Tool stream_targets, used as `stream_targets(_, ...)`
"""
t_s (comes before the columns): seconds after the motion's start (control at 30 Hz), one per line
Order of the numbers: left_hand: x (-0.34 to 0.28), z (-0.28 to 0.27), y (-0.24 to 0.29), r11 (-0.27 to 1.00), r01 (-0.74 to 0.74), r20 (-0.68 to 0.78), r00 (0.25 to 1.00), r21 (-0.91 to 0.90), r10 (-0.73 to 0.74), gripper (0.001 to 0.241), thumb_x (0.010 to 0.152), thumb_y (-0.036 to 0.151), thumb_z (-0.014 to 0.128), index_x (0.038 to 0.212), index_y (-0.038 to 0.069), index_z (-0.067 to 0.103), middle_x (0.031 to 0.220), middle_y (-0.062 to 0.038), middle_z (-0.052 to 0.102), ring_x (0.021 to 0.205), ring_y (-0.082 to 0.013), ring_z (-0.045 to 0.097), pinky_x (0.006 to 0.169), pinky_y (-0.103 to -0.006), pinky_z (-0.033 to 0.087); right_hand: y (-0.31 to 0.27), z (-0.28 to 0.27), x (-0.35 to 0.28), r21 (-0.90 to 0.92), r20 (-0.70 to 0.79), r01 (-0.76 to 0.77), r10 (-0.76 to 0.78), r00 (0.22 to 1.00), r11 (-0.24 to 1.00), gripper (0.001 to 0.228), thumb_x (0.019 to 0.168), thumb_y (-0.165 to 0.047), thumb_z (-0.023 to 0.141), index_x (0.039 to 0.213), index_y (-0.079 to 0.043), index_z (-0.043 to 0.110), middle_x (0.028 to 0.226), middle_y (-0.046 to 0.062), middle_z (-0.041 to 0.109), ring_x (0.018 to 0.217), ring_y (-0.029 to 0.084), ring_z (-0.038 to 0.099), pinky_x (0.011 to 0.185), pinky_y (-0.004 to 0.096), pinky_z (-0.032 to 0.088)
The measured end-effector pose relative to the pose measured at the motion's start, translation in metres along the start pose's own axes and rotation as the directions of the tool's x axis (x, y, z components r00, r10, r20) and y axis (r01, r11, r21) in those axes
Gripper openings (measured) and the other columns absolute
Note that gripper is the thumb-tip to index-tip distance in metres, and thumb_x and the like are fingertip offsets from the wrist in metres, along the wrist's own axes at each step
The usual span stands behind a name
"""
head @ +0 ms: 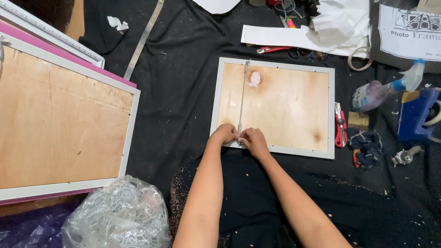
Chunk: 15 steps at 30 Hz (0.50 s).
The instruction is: Securing a hanging wire to the back of a picture frame by threading it through eyelets and twisting the ends.
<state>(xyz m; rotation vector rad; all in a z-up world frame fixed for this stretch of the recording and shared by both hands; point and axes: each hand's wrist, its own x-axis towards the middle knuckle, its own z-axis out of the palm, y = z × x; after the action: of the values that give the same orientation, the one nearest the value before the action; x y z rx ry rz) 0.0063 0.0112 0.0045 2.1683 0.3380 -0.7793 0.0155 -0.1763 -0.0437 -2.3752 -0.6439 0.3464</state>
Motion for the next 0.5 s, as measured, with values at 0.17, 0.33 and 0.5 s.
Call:
stream_targets(0.17, 0.008, 0.008, 0.001, 0.995, -0.036, 0.056, 0.998, 0.091, 0.031, 0.033, 0.094, 0.016, 0.064, 0.119, -0.005, 0.070, 0.116, -0.028, 0.072, 0.118, -0.0443, 0.066, 0.100, -0.0537, 0.054, -0.014, -0.017, -0.003, 0.154, 0.068, -0.114, 0.105, 0.992, 0.981, 0.011, 0.092, -0.023, 0.073, 0.101, -0.022, 0.068, 0.094, 0.003, 0.069, 0.106, 0.027, 0.063, 0.097, 0.040, 0.050)
stream_targets(0.33, -0.037, -0.015, 0.043, 0.986, -0.045, 0.010, 0.999, 0.163, 0.044, 0.036, 0.094, 0.018, 0.063, 0.122, -0.004, 0.059, 0.116, -0.030, 0.068, 0.117, -0.0475, 0.065, 0.096, -0.0560, 0.055, -0.022, -0.024, -0.004, 0.192, 0.094, -0.189, 0.174, 0.980, 0.963, 0.016, 0.092, -0.019, 0.068, 0.108, -0.020, 0.072, 0.096, 0.003, 0.070, 0.107, 0.026, 0.063, 0.097, 0.040, 0.050)
stream_targets(0.5, 0.006, 0.004, 0.002, 0.994, -0.040, -0.090, 0.995, 0.104, 0.049, 0.013, 0.089, 0.009, 0.068, 0.102, 0.008, 0.071, 0.103, -0.020, 0.073, 0.108, -0.0410, 0.070, 0.090, -0.0489, 0.058, -0.021, -0.022, -0.007, 0.189, 0.091, -0.210, 0.196, 0.976, 0.959, 0.016, 0.093, -0.020, 0.067, 0.109, -0.021, 0.072, 0.097, 0.004, 0.070, 0.108, 0.026, 0.062, 0.099, 0.040, 0.050)
